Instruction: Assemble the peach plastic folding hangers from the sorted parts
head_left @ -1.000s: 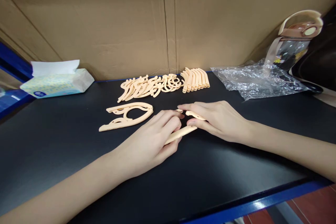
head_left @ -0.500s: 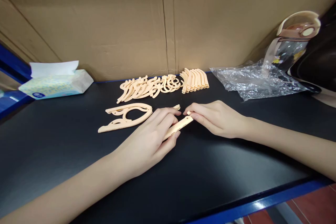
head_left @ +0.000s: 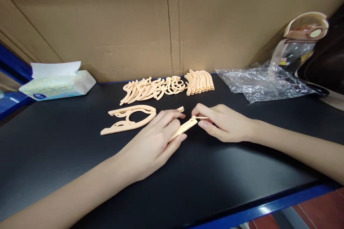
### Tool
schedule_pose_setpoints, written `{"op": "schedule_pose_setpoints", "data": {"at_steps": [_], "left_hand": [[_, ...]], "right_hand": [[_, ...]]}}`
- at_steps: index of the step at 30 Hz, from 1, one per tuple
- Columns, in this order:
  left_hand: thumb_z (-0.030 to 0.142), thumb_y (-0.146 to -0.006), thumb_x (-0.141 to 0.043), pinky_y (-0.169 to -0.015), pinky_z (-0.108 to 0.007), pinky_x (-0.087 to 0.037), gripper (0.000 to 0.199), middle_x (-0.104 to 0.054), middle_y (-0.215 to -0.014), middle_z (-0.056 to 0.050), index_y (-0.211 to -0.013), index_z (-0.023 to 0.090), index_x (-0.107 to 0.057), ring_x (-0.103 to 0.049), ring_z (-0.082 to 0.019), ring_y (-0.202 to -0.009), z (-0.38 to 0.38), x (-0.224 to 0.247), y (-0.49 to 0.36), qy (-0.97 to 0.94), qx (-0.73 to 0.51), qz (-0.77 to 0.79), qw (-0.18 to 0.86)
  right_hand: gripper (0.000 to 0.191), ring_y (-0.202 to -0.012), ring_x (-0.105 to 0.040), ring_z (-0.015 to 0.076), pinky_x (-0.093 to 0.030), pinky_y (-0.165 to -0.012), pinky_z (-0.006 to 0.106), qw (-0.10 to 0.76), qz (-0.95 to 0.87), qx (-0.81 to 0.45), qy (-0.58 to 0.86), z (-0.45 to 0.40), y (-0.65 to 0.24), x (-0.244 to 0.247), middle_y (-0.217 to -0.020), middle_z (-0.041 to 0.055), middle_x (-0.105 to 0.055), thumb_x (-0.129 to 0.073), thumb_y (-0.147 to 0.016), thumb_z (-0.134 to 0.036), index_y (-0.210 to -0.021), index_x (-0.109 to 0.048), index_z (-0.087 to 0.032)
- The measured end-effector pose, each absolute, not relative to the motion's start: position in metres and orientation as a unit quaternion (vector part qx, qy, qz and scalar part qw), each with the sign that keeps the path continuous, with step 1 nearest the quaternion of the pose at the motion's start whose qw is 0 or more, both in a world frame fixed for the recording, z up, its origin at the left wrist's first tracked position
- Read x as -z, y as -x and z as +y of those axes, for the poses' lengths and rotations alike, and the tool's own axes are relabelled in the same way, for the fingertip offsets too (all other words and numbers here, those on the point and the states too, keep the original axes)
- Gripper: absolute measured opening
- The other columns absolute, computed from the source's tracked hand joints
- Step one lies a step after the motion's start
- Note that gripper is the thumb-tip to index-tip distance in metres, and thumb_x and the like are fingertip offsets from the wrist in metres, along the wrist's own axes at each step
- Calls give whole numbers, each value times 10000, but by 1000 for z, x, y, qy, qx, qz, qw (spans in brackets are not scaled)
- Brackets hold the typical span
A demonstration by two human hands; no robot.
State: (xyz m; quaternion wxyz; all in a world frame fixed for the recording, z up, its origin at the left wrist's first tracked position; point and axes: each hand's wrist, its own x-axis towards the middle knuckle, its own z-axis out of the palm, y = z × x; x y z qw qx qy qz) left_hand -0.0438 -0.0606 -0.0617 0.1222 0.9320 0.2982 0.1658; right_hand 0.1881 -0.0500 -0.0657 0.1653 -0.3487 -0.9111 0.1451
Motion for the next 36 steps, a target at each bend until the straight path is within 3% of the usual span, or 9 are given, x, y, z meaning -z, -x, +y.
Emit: {"op": "schedule_pose_setpoints", "data": {"at_steps": [3,6,17,27,36], "left_hand": [[263,-953,-382,-1011,-391,-404,209,-482,-1277,-94,-989,166,-564,-424,-228,-1217,-60,62,44,-934,-159,296,118],[264,-958,-378,-1026,-389,-389,236,-481,-1279,-98,-1079,160,-551,-410,-221,-1231,-60,63,44,-937,-150,294,110],[266,-947,-407,-1055,-407,-373,277,-523,-1263,-91,-1171,173,-540,-400,-240,-1263,-60,64,46,-942,-141,286,102],[275,-966,-366,-1038,-403,-378,283,-557,-1224,-93,-1133,152,-559,-384,-233,-1269,-56,62,46,-950,-111,284,72],[278,-967,-360,-1023,-404,-385,284,-532,-1251,-94,-1113,164,-575,-401,-232,-1245,-54,63,48,-955,-90,277,55]], "right_hand": [[210,-516,-428,117,-309,-538,233,162,-914,-156,338,-50,-187,66,-636,-49,-485,-346,-953,-390,-998,-414,-197],[254,-515,-447,113,-304,-530,226,157,-912,-145,351,-51,-185,66,-636,-48,-498,-379,-946,-445,-965,-423,-196],[282,-524,-485,116,-286,-509,236,142,-928,-79,335,-51,-185,70,-687,-9,-571,-328,-976,-409,-861,-466,-191],[327,-470,-419,105,-237,-483,247,128,-936,3,327,-52,-184,73,-639,-18,-546,-268,-995,-361,-798,-464,-187],[293,-516,-474,105,-258,-503,241,114,-936,-38,331,-52,-182,70,-704,-7,-601,-335,-979,-382,-829,-491,-184]]}}
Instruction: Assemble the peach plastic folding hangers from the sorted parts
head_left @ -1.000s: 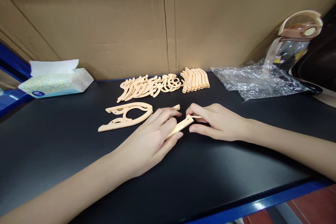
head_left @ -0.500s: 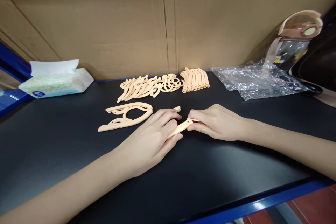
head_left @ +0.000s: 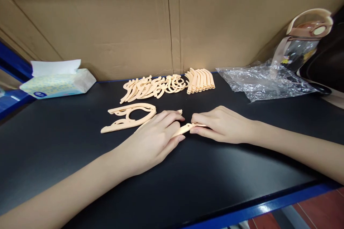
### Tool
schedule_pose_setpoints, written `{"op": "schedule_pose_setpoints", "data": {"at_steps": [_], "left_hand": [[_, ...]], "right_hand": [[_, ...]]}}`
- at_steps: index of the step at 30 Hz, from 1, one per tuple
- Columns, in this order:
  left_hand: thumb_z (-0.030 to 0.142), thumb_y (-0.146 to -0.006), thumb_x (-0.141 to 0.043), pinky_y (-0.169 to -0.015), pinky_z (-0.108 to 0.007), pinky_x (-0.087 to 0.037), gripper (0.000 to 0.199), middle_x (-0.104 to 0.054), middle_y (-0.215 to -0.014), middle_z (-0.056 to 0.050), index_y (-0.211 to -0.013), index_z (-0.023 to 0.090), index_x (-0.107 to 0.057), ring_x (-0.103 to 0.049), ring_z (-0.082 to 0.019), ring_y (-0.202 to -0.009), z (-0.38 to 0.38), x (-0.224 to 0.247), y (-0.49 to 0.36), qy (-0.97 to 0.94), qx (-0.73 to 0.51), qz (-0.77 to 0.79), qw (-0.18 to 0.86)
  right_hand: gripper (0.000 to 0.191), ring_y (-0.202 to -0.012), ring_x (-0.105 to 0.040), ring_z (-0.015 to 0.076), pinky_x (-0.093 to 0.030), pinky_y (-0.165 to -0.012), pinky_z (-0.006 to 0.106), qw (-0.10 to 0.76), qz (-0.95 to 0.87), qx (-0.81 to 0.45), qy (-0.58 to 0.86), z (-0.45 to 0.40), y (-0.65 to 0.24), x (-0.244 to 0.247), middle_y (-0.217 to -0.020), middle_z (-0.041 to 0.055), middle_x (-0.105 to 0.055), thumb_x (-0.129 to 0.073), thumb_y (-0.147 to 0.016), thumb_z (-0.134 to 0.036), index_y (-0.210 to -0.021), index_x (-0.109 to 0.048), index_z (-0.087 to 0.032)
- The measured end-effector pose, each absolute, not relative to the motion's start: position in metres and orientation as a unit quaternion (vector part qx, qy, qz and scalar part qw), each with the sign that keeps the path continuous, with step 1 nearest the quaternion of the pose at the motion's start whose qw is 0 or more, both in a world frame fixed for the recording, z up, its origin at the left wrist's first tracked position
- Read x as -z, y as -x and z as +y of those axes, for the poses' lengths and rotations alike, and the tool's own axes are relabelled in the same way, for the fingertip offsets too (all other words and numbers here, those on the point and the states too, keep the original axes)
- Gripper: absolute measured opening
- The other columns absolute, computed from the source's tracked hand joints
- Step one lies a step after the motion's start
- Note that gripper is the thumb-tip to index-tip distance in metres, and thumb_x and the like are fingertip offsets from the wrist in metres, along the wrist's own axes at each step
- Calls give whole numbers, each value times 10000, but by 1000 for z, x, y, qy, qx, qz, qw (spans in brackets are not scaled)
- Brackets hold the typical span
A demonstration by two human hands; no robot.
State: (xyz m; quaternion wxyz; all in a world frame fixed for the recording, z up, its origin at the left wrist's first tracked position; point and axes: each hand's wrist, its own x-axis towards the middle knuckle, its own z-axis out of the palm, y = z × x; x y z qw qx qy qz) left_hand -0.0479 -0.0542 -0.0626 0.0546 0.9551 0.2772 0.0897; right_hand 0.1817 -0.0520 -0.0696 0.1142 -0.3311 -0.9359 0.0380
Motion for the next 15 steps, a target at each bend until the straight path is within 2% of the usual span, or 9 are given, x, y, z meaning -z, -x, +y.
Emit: {"op": "schedule_pose_setpoints", "data": {"at_steps": [7,15], "left_hand": [[286,-965,-365,-1048,-406,-371,307,-517,-1276,-96,-1192,177,-541,-378,-239,-1283,-56,64,46,-959,-96,261,62],[295,-964,-368,-1074,-396,-352,324,-511,-1287,-99,-1209,162,-533,-353,-232,-1308,-58,64,44,-957,-97,262,75]], "right_hand": [[357,-547,-542,125,-271,-502,240,108,-931,-45,346,-53,-180,69,-745,11,-634,-350,-953,-491,-878,-497,-174],[394,-520,-525,121,-235,-485,252,91,-938,-22,333,-55,-180,70,-716,-1,-625,-293,-967,-489,-827,-497,-183]]}}
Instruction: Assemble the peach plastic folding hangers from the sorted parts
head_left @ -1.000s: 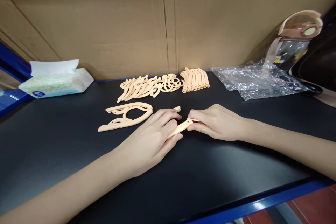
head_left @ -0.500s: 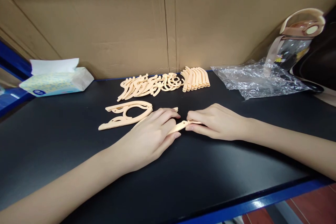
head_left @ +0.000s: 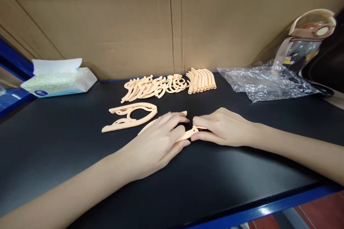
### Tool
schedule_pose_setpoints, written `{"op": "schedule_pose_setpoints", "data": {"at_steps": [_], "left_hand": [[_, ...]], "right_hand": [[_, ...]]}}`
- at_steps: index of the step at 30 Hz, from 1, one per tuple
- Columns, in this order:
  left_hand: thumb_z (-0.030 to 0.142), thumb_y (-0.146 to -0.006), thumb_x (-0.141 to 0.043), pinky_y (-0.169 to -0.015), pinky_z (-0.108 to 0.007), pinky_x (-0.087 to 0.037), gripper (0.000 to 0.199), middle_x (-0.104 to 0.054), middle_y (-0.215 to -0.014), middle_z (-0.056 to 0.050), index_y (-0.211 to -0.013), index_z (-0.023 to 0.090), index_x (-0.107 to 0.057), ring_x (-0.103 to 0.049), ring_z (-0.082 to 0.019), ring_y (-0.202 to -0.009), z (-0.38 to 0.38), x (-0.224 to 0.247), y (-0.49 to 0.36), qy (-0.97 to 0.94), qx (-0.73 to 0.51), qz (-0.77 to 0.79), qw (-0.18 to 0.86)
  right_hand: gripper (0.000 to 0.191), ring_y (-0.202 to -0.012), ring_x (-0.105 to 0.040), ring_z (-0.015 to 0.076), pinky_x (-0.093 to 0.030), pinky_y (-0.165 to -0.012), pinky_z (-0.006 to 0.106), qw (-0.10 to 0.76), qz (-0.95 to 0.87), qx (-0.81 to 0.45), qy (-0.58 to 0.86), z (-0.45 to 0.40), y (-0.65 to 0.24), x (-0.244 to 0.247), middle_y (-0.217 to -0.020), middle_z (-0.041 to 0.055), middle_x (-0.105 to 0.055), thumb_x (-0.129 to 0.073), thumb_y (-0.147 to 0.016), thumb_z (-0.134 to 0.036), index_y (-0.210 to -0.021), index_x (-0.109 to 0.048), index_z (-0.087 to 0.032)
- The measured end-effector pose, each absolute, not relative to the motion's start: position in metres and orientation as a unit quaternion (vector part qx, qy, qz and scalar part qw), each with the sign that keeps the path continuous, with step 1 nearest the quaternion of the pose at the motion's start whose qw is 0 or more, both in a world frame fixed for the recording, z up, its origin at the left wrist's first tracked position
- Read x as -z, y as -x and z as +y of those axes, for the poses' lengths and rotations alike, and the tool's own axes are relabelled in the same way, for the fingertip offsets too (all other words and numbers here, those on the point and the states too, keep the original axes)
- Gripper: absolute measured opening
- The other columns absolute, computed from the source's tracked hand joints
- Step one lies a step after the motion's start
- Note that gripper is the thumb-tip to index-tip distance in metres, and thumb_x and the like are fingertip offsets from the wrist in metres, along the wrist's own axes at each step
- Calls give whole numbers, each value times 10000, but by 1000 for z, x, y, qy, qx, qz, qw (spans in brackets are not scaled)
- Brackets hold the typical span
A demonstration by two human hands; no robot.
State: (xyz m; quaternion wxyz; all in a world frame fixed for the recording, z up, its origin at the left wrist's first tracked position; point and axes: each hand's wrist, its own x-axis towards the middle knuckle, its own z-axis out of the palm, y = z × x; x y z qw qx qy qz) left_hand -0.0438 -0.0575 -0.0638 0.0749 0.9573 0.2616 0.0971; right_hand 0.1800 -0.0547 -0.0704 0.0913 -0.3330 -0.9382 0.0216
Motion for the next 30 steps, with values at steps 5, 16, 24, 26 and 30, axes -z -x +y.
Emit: {"op": "schedule_pose_setpoints", "data": {"at_steps": [5,16,24,26,30], "left_hand": [[292,-967,-361,-1082,-392,-341,318,-505,-1296,-94,-1205,167,-532,-347,-221,-1313,-57,64,44,-958,-94,260,77],[320,-961,-380,-1050,-399,-381,317,-515,-1289,-87,-1196,180,-541,-373,-230,-1294,-56,65,46,-955,-105,268,64],[314,-967,-360,-1065,-402,-369,306,-507,-1287,-107,-1125,152,-565,-374,-235,-1290,-59,63,46,-960,-88,256,66],[310,-963,-370,-1067,-406,-369,308,-502,-1292,-108,-1157,155,-552,-378,-238,-1289,-60,63,45,-961,-91,252,71],[277,-953,-396,-1074,-398,-366,282,-500,-1295,-105,-1162,162,-546,-353,-239,-1315,-59,65,45,-961,-101,244,79]], "right_hand": [[423,-487,-479,111,-222,-479,249,101,-938,-34,330,-54,-180,71,-659,-11,-594,-269,-968,-501,-785,-484,-186],[400,-459,-344,90,-200,-485,244,124,-935,-30,330,-52,-184,70,-578,-34,-481,-287,-982,-423,-706,-456,-188],[364,-464,-328,83,-194,-483,235,151,-932,-56,325,-48,-187,67,-579,-42,-462,-346,-965,-437,-715,-434,-187],[379,-468,-351,84,-201,-482,231,149,-936,-66,312,-49,-186,69,-594,-38,-485,-372,-942,-496,-734,-440,-186],[445,-470,-402,94,-199,-474,236,127,-937,-60,319,-53,-181,70,-622,-21,-534,-376,-899,-596,-766,-466,-182]]}}
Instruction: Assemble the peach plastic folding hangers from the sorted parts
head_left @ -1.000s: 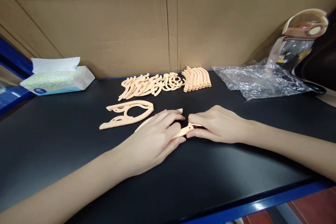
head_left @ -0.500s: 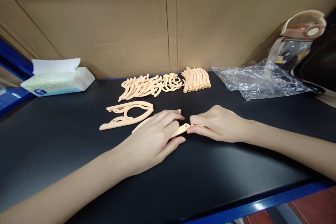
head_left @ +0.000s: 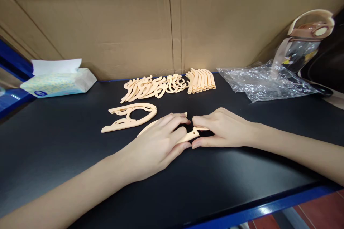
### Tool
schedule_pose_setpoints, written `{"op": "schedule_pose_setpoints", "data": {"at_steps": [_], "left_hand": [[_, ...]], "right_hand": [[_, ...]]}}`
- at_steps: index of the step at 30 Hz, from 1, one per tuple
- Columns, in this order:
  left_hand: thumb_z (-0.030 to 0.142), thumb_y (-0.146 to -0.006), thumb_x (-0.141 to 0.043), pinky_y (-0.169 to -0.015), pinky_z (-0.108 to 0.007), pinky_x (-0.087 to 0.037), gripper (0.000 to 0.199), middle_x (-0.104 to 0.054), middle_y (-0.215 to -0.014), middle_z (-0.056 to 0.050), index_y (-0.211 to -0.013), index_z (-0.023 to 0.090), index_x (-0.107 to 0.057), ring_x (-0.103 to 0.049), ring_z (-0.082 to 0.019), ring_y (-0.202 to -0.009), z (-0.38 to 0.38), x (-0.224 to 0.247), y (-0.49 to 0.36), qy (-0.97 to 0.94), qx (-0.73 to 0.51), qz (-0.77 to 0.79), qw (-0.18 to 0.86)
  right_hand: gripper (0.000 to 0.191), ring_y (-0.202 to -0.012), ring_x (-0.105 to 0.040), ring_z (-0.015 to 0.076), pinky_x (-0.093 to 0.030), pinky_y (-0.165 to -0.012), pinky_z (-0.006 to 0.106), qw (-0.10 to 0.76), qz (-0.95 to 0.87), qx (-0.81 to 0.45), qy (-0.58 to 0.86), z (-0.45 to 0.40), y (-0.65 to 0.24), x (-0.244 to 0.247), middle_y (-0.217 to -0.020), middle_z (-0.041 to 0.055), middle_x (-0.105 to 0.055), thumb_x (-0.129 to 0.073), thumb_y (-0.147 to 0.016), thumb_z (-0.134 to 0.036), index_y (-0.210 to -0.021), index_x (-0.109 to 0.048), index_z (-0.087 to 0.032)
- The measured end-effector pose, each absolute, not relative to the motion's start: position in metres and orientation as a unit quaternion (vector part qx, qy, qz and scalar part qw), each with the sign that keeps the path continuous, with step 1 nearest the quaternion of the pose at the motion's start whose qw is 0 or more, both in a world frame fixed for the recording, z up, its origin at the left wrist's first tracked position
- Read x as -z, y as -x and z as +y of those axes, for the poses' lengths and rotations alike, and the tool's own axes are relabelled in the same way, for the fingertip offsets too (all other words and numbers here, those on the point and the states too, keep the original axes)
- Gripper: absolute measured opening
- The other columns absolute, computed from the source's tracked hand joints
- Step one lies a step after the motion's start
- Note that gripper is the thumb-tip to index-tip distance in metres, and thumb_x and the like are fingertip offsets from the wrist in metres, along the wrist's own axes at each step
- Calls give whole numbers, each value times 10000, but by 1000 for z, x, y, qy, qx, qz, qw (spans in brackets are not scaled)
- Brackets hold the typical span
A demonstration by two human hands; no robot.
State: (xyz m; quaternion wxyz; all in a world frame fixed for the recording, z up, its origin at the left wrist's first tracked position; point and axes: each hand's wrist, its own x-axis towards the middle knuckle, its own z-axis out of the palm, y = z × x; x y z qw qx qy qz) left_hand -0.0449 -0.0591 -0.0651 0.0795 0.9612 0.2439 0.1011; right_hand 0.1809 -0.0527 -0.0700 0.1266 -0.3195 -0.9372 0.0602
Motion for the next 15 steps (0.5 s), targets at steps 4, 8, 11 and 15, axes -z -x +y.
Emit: {"op": "schedule_pose_setpoints", "data": {"at_steps": [4,8,11,15], "left_hand": [[268,-950,-405,-1065,-386,-374,247,-510,-1274,-102,-1100,168,-574,-356,-235,-1314,-59,65,44,-962,-105,238,82],[262,-943,-418,-1041,-389,-399,225,-520,-1259,-101,-1067,172,-583,-377,-243,-1302,-60,63,43,-962,-107,234,92],[265,-945,-414,-1045,-388,-394,239,-523,-1257,-108,-1092,170,-576,-377,-243,-1302,-59,61,43,-961,-110,234,97],[256,-933,-440,-1053,-382,-383,237,-523,-1264,-98,-1114,184,-575,-369,-244,-1308,-58,61,45,-961,-118,229,102]], "right_hand": [[453,-474,-433,100,-194,-475,241,104,-940,-44,321,-56,-178,70,-635,-5,-566,-327,-927,-569,-749,-471,-179],[456,-463,-421,96,-191,-473,242,101,-945,-44,308,-56,-177,70,-624,-3,-562,-294,-950,-534,-721,-463,-178],[431,-461,-405,94,-191,-474,241,109,-945,-52,302,-56,-178,70,-620,-6,-555,-311,-956,-507,-721,-462,-178],[370,-473,-383,91,-203,-481,239,123,-946,-71,291,-55,-180,69,-621,-19,-535,-340,-965,-444,-738,-466,-180]]}}
